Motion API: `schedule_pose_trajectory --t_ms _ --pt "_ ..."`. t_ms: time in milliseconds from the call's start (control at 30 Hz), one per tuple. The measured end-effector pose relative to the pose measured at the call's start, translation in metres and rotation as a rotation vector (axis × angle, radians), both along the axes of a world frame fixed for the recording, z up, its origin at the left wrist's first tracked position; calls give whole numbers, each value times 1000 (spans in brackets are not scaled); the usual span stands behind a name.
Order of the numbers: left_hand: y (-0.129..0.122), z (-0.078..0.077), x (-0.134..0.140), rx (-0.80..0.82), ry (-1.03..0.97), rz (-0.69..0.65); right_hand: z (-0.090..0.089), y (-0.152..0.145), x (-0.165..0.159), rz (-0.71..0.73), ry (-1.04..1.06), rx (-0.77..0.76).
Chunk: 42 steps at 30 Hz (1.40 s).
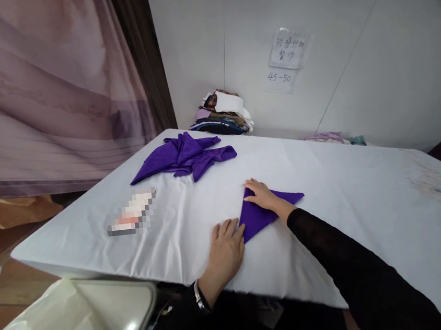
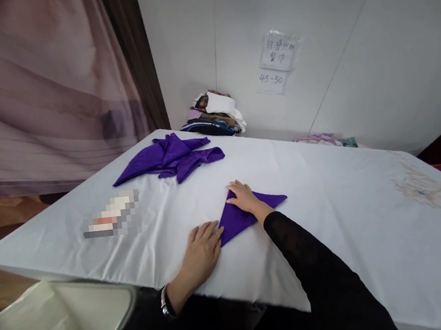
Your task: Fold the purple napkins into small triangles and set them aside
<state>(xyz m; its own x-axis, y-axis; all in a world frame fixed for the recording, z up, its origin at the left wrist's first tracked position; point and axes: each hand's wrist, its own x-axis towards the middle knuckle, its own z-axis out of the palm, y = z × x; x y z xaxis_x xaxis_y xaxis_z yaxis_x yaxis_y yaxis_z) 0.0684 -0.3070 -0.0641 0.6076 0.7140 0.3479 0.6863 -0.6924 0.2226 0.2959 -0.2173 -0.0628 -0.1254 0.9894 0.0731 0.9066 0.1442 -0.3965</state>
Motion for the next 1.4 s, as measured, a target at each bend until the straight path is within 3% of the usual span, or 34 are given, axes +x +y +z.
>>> schedule_pose_trajectory --t_ms 367,533,667,833,967,1233,1400 --pt "2 -2 0 -20 -2 -8 -2 21 8 -131 -3 27" --pt "1 0 0 -35 -12 -2 4 3 1 -157 14 164" --pt "1 0 0 -25 -23 -4 10 -44 -21 21 -9 212" --pt "1 -1 0 -13 -8 -12 10 -85 -46 306 -74 9" --pt "1 -1 0 -4 -3 -13 7 -73 -42 308 -139 -66" --pt "3 -5 0 -13 -13 -6 4 -33 -16 194 -255 -41" --pt "2 -2 0 -27 -7 -9 9 -32 -21 81 -250 -57"
